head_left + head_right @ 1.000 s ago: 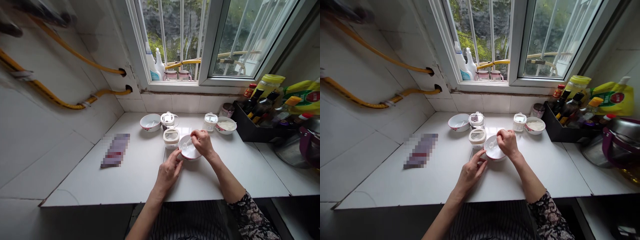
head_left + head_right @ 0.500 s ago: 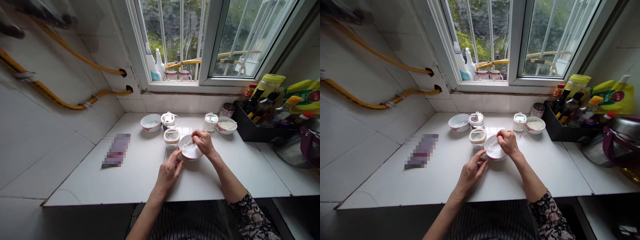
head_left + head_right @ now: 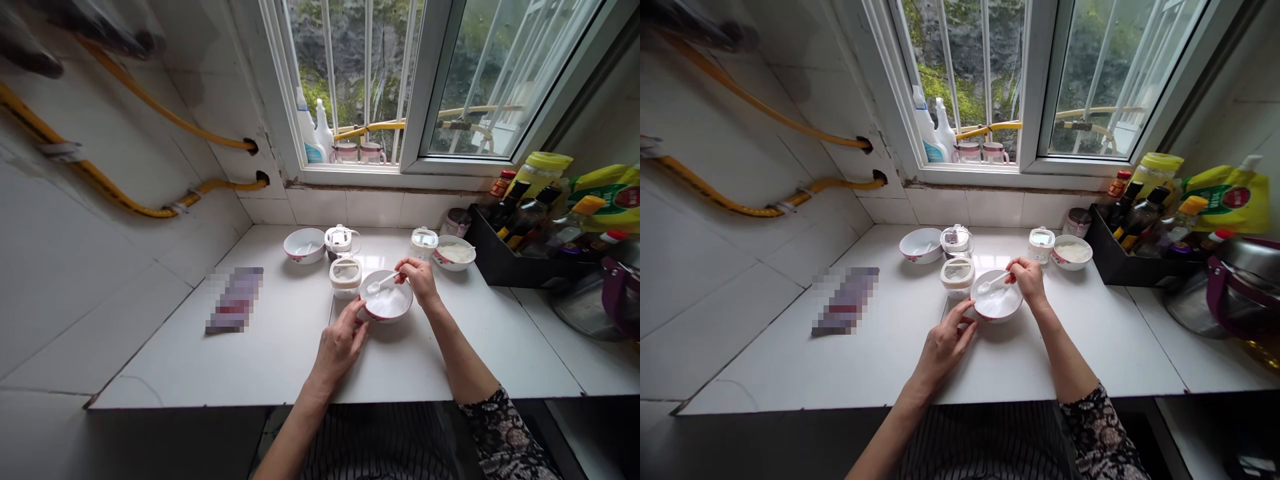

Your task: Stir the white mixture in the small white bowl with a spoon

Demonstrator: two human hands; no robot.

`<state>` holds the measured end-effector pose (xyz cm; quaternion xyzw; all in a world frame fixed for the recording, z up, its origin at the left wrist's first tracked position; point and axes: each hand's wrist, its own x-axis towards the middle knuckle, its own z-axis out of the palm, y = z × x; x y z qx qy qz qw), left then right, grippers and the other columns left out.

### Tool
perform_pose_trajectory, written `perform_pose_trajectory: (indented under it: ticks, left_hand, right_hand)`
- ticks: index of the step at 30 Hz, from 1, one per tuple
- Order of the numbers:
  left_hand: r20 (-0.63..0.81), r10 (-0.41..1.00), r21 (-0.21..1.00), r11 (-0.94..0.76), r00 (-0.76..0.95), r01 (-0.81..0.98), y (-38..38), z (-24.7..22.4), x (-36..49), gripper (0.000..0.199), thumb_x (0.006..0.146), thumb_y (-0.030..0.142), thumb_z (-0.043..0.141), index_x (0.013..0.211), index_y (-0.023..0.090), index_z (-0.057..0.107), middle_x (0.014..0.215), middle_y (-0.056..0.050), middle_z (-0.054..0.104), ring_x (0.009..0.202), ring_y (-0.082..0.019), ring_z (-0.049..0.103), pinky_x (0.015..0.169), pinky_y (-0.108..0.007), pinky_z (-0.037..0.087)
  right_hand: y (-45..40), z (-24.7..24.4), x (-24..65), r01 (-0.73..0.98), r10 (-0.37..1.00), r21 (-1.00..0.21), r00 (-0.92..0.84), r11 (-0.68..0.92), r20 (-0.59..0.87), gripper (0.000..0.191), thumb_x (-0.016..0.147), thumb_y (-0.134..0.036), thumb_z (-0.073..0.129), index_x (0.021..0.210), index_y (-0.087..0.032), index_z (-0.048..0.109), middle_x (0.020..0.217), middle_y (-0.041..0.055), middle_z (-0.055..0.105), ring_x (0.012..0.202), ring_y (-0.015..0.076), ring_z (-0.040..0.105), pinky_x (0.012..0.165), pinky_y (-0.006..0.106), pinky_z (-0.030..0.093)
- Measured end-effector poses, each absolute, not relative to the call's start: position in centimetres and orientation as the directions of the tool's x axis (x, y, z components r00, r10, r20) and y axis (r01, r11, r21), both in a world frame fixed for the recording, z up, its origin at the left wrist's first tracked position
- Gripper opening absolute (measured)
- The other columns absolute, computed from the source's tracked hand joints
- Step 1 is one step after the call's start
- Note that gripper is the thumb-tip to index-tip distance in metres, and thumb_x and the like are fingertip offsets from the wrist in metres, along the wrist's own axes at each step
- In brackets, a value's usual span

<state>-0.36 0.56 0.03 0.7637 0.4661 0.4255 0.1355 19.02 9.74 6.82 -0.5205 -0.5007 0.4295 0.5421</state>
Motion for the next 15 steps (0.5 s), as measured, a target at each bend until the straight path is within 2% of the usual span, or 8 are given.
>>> perform_pose_trajectory:
  ticks: [6,8,10,12,15]
  left_hand:
    - [0.529,0.824,0.602,-0.532,0.201,0.595,0.6,-0.1,-0.3,0.040,0.092,0.013,0.053,0.130,0.023,0.049,0.117,-0.008,0.069,0.074,-0.013,0.071,0.071,-0.025,0.058]
    - [0.534,0.822,0.600,-0.535,0.200,0.595,0.6,-0.1,-0.3,0.040,0.092,0.012,0.052,0.130,0.023,0.049,0.118,-0.008,0.069,0.075,-0.013,0.072,0.070,-0.025,0.058]
    - [0.542,0.816,0.597,-0.542,0.200,0.592,0.6,-0.1,-0.2,0.040,0.092,0.012,0.052,0.130,0.023,0.049,0.122,-0.009,0.068,0.075,-0.013,0.072,0.070,-0.025,0.059]
    - [0.554,0.807,0.591,-0.554,0.204,0.586,0.6,-0.1,-0.2,0.041,0.091,0.012,0.052,0.130,0.023,0.048,0.127,-0.010,0.066,0.075,-0.013,0.072,0.070,-0.026,0.059]
    - [0.567,0.797,0.584,-0.567,0.208,0.581,0.7,-0.1,-0.2,0.042,0.091,0.012,0.051,0.131,0.023,0.048,0.131,-0.010,0.064,0.075,-0.013,0.072,0.070,-0.026,0.059]
  right_hand:
    - [10.2,7.5,18.7,-0.002,0.987,-0.996,0.130,0.092,0.091,0.010,0.061,-0.025,0.051,0.062,-0.020,0.059,0.049,-0.0006,0.060,0.049,0.0144,0.054,0.054,0.028,0.044]
    - [10.0,7.7,17.8,0.033,0.974,-0.984,0.139,0.174,0.177,0.010,0.068,-0.027,0.051,0.070,-0.020,0.059,0.055,0.0002,0.064,0.054,0.0158,0.058,0.058,0.029,0.046]
    - [9.6,7.9,16.6,0.139,0.935,-0.939,0.123,0.316,0.333,0.013,0.078,-0.030,0.050,0.080,-0.021,0.060,0.065,0.0015,0.068,0.064,0.0178,0.063,0.068,0.032,0.050]
    - [9.0,7.9,15.6,0.340,0.844,-0.802,0.044,0.490,0.535,0.014,0.087,-0.028,0.049,0.086,-0.021,0.061,0.072,0.0032,0.071,0.072,0.0190,0.066,0.080,0.036,0.049]
    - [8.4,7.8,14.8,0.536,0.646,-0.461,-0.225,0.707,0.729,0.016,0.091,-0.017,0.046,0.087,-0.022,0.061,0.074,0.0030,0.072,0.073,0.0188,0.065,0.091,0.040,0.043]
